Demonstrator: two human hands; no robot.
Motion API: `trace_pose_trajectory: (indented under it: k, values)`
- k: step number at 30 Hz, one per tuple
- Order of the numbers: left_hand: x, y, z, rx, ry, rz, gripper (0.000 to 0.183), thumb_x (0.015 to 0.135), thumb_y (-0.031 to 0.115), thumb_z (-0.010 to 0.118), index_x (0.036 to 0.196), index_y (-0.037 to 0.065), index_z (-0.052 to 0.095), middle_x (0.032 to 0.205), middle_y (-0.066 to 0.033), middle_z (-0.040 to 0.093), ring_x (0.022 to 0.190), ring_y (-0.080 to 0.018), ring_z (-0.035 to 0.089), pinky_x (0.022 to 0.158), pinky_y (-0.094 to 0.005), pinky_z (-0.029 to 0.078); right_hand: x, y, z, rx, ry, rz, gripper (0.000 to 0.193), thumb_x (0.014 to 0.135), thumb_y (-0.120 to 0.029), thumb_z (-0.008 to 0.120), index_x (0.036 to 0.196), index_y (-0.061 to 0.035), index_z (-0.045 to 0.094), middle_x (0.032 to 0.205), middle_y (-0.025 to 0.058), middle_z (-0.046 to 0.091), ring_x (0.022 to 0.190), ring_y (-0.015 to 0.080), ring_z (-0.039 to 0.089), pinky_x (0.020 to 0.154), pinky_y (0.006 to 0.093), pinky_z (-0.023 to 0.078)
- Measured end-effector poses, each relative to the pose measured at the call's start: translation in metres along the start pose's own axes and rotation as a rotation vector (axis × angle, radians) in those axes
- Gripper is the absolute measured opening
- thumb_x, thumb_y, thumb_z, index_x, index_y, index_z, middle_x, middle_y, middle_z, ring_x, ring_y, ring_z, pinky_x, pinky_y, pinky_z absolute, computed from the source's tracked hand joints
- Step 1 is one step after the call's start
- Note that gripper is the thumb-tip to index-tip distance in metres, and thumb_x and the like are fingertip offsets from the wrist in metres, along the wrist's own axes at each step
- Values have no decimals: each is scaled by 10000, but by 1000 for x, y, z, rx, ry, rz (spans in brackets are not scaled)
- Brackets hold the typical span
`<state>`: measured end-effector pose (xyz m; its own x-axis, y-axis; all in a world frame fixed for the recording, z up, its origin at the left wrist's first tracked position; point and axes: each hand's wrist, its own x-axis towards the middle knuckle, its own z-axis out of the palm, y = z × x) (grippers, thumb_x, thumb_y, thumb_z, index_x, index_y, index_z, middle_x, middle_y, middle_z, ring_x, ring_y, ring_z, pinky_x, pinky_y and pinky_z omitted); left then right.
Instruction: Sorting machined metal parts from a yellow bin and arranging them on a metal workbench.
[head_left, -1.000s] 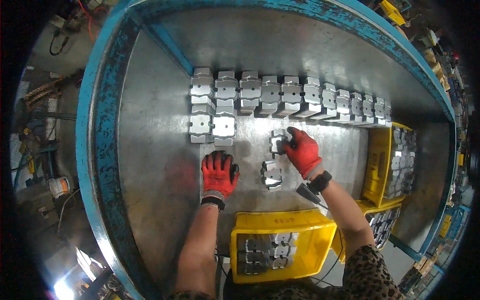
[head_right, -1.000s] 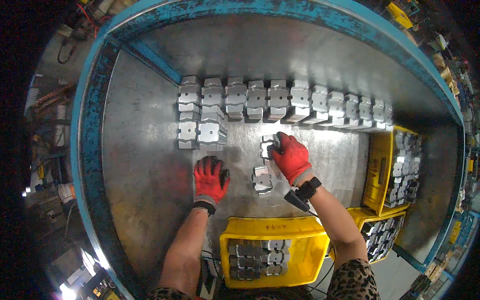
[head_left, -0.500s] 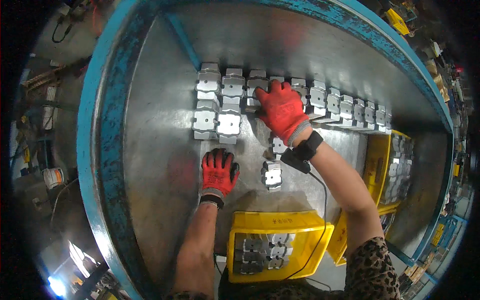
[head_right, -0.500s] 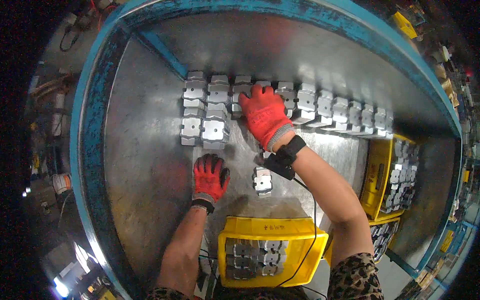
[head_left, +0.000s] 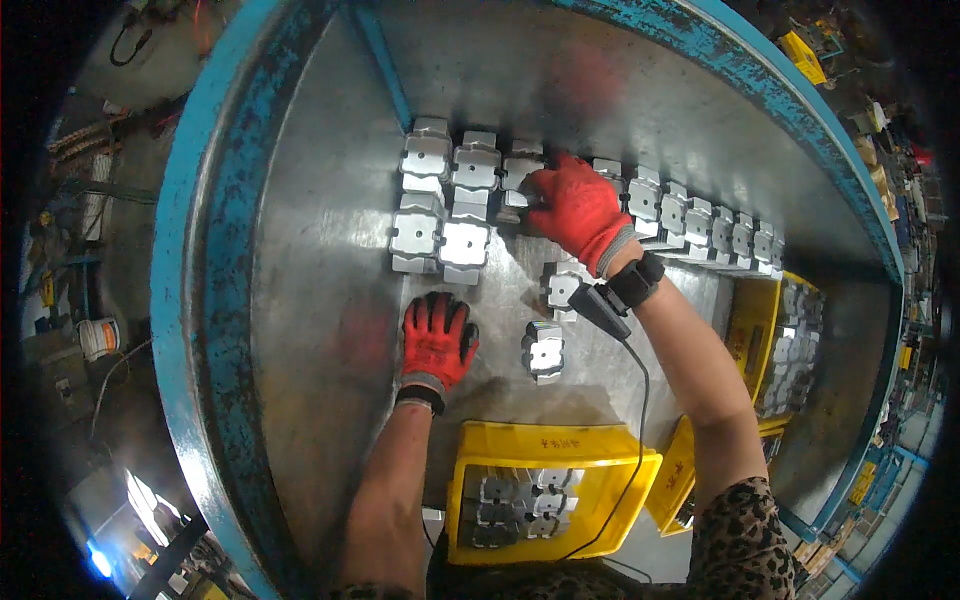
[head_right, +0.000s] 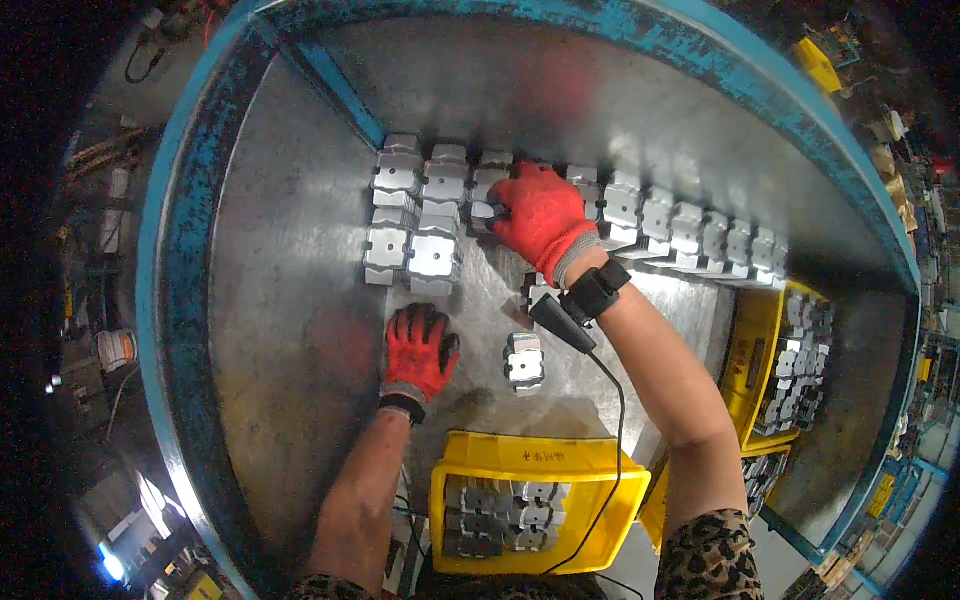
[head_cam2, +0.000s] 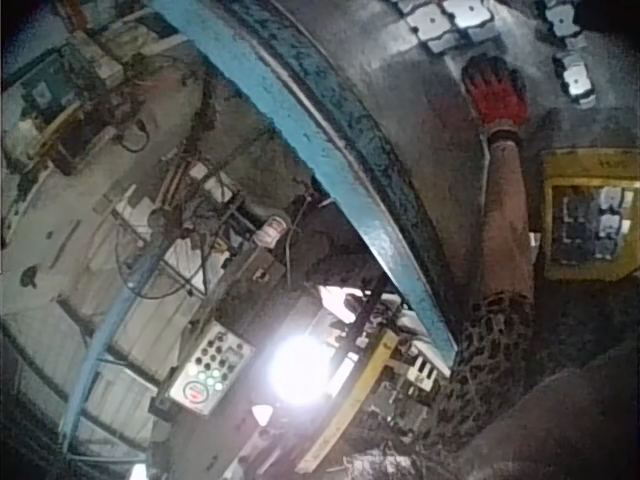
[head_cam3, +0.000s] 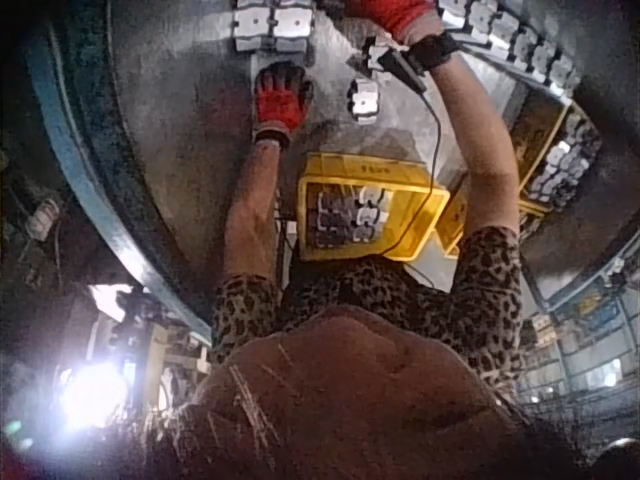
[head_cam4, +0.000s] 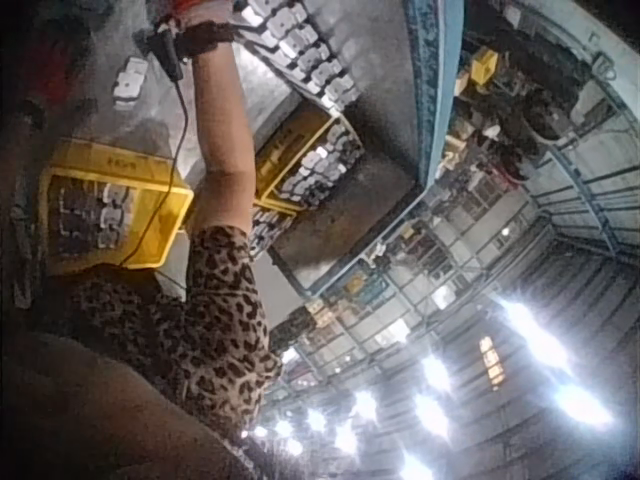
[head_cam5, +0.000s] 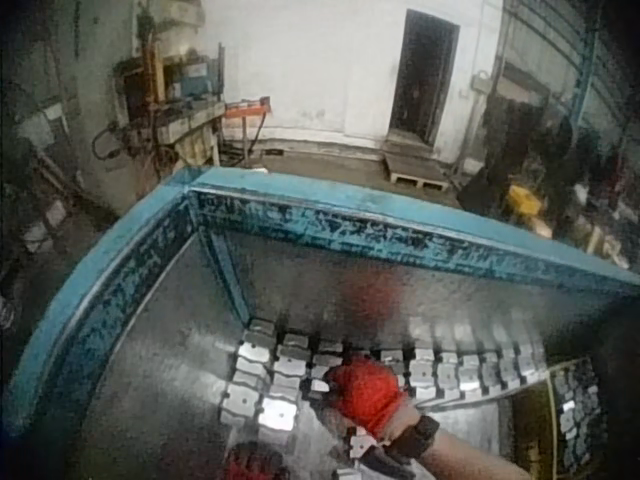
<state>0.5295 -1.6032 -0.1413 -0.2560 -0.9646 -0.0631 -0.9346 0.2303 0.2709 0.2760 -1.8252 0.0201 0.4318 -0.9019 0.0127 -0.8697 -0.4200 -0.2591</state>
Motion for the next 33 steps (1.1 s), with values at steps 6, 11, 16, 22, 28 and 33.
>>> trace_pose_trajectory:
  k: [6, 11, 16, 22, 28, 33]
  values:
    - [-3, -1, 1, 21, -8, -1, 665, 986, 505, 714, 1526, 126, 636, 1656, -239, 496, 1579, -482, 394, 1340, -690, 226, 7, -4, -9, -106, 45, -87, 300, 901, -211, 825, 1170, -104, 747, 1202, 211, 711, 1105, 425, 748, 927, 552, 628]
    - [3, 2, 2, 5, -23, 11, 679, 994, 503, 707, 1548, 122, 618, 1653, -244, 498, 1573, -489, 399, 1340, -692, 225, -8, 18, -41, -62, 248, -8, 308, 923, -168, 796, 1221, -110, 746, 1196, 238, 725, 1045, 455, 758, 930, 556, 622]
    - [-2, -2, 0, -10, -16, 11, 672, 993, 495, 710, 1541, 115, 621, 1647, -240, 500, 1568, -497, 395, 1334, -690, 233, -66, 24, -60, 304, 406, 46, 375, 973, -126, 779, 1344, -85, 755, 1183, 242, 757, 1025, 467, 743, 869, 519, 601]
    - [3, 4, -1, 0, 21, 16, 643, 973, 479, 738, 1501, 127, 641, 1626, -211, 508, 1538, -471, 417, 1316, -677, 260, -179, 59, -32, 266, 242, 124, 336, 941, -117, 825, 1272, -83, 779, 1013, 185, 740, 854, 422, 762, 728, 478, 602]
    - [0, 2, 3, 45, -33, 8, 715, 976, 519, 716, 1549, 103, 614, 1642, -245, 499, 1566, -512, 386, 1343, -684, 210, -213, 102, 19, -11, 213, 173, 323, 930, -109, 791, 1252, -127, 772, 942, 147, 725, 799, 407, 740, 664, 497, 588]
    - [-2, 1, 5, 75, -79, -10, 749, 989, 537, 693, 1592, 106, 584, 1688, -264, 456, 1592, -515, 358, 1355, -688, 188, -251, 100, 68, -20, 4, 67, 171, 962, -182, 748, 1126, -136, 758, 900, 119, 716, 799, 385, 724, 683, 528, 579]
